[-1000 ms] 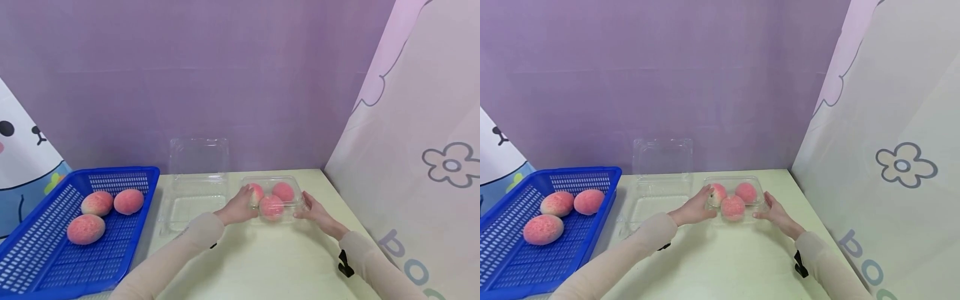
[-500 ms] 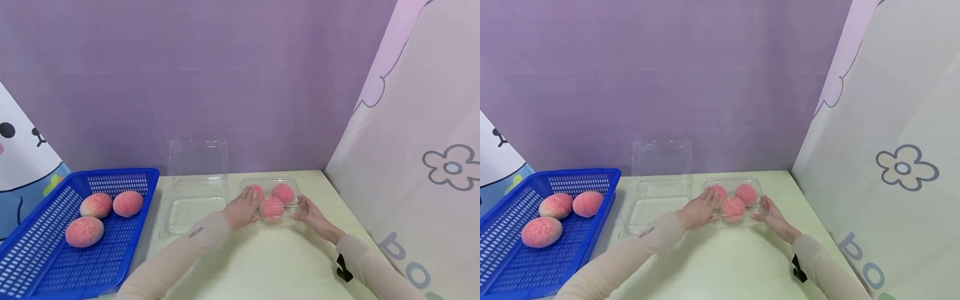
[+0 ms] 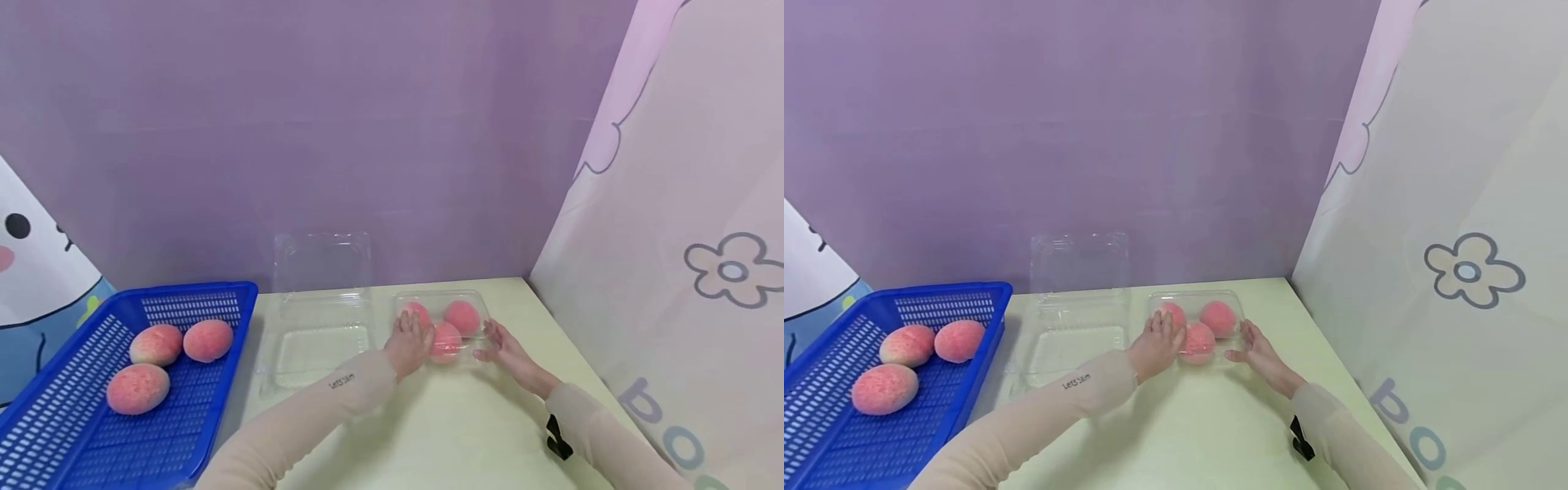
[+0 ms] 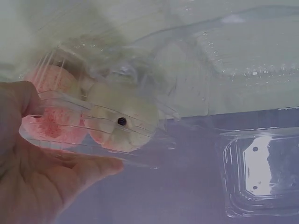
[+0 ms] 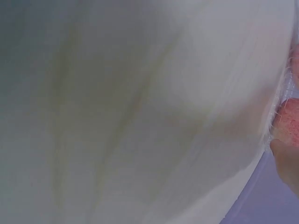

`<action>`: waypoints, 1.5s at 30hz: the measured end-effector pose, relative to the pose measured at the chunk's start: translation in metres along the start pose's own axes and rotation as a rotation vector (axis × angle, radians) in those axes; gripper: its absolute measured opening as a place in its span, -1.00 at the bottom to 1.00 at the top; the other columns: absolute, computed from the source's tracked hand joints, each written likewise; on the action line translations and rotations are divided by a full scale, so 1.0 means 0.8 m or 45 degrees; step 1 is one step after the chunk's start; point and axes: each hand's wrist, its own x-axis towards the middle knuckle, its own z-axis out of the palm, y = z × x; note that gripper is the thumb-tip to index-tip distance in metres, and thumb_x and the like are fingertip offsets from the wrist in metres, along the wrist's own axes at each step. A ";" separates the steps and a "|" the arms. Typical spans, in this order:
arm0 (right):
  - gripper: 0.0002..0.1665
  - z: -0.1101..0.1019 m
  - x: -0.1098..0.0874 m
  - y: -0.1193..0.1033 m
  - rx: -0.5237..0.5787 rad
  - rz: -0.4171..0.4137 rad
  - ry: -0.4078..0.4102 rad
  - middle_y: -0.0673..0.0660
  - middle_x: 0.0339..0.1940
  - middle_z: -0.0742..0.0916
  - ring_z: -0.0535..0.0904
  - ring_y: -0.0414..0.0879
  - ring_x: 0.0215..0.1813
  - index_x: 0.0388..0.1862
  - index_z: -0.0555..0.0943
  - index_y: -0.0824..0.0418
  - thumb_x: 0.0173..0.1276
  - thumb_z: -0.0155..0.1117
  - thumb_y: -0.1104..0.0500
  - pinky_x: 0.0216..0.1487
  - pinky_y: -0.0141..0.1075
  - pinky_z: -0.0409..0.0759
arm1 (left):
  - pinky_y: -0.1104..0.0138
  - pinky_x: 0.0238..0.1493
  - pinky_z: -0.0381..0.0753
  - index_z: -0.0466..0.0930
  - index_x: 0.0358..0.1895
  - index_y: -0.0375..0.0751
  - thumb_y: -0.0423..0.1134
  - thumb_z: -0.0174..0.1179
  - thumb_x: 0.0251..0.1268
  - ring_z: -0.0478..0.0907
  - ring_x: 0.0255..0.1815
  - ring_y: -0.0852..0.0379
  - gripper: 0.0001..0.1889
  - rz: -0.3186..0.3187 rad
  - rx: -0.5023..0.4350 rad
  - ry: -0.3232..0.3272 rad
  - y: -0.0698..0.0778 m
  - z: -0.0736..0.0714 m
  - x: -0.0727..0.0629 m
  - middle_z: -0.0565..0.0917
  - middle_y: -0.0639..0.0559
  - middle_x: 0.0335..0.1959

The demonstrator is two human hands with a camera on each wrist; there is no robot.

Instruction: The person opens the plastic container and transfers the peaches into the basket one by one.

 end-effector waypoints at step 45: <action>0.10 0.007 0.006 0.003 0.028 0.011 -0.011 0.26 0.49 -0.15 -0.26 0.14 0.49 0.44 -0.38 0.30 0.23 0.18 0.26 0.45 -0.01 -0.26 | 0.14 0.03 0.54 0.14 0.33 -0.11 -0.31 -0.02 0.26 0.49 0.05 -0.19 -0.46 0.079 -0.165 -0.124 -0.020 -0.012 0.022 0.41 -0.31 0.17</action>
